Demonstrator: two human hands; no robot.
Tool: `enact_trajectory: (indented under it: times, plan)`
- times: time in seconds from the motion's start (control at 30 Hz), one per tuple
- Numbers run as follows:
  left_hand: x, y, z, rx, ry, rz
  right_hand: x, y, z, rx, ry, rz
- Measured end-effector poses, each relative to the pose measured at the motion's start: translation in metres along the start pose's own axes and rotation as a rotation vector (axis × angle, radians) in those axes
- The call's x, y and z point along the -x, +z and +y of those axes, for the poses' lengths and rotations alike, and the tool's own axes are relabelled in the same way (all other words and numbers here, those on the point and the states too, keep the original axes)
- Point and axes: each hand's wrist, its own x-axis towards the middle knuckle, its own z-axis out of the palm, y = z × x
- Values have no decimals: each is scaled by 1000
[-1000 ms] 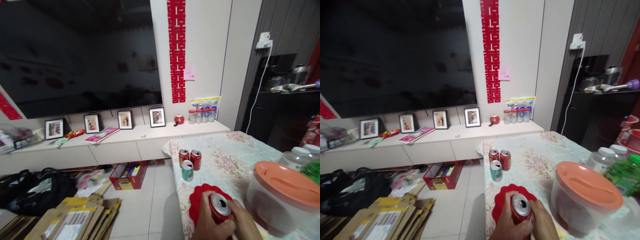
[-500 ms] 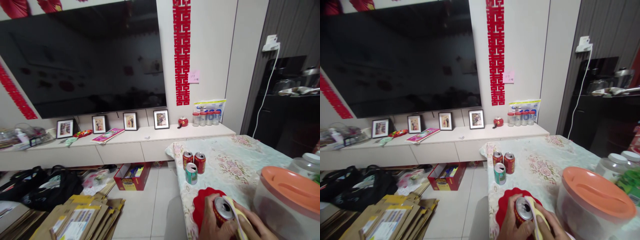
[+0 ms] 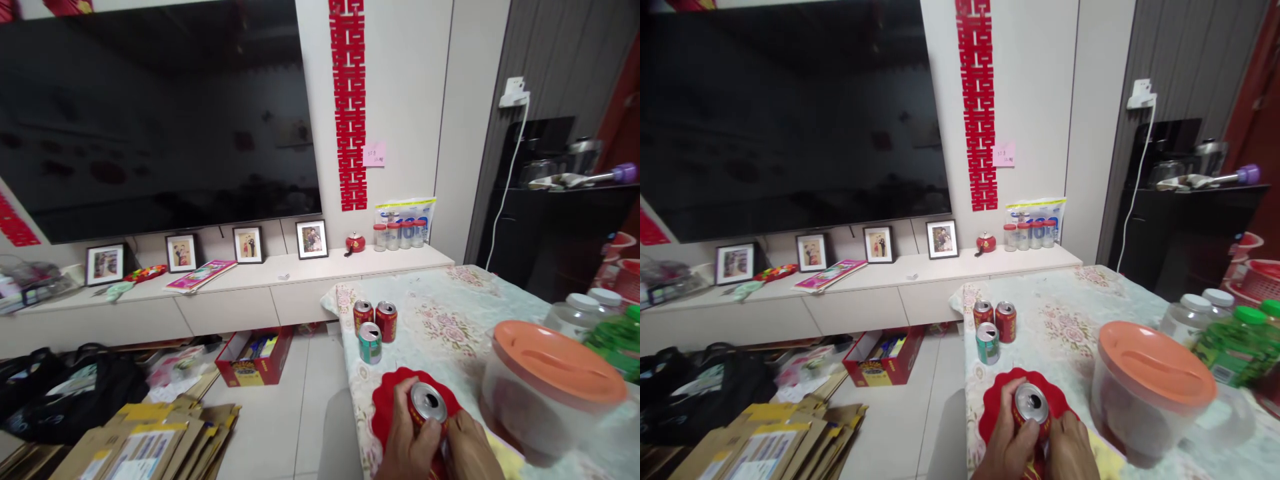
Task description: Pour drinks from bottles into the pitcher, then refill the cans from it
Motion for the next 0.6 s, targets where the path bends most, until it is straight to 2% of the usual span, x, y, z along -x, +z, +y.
enact_trajectory:
  times: [0.1, 0.2, 0.33, 0.43, 0.5, 0.6]
  plan:
    - [-1, 3, -2, 6, 28, 81, 1, 0, -2, 91, 11, -124]
    - [-2, 7, -2, 16, 62, 160, 1, -5, -11, 104, 52, -126]
    - [-1, 9, 1, 38, 38, 177, 2, -22, -22, -128, 72, -2]
    - [0, 8, 1, 19, 41, 142, 5, -33, -23, -292, 43, 107]
    - [0, 6, -3, 1, 44, 112, 8, -33, -23, -296, -19, 148]
    - [-1, 6, -11, -43, 31, 124, 12, -23, -19, -252, -164, 161]
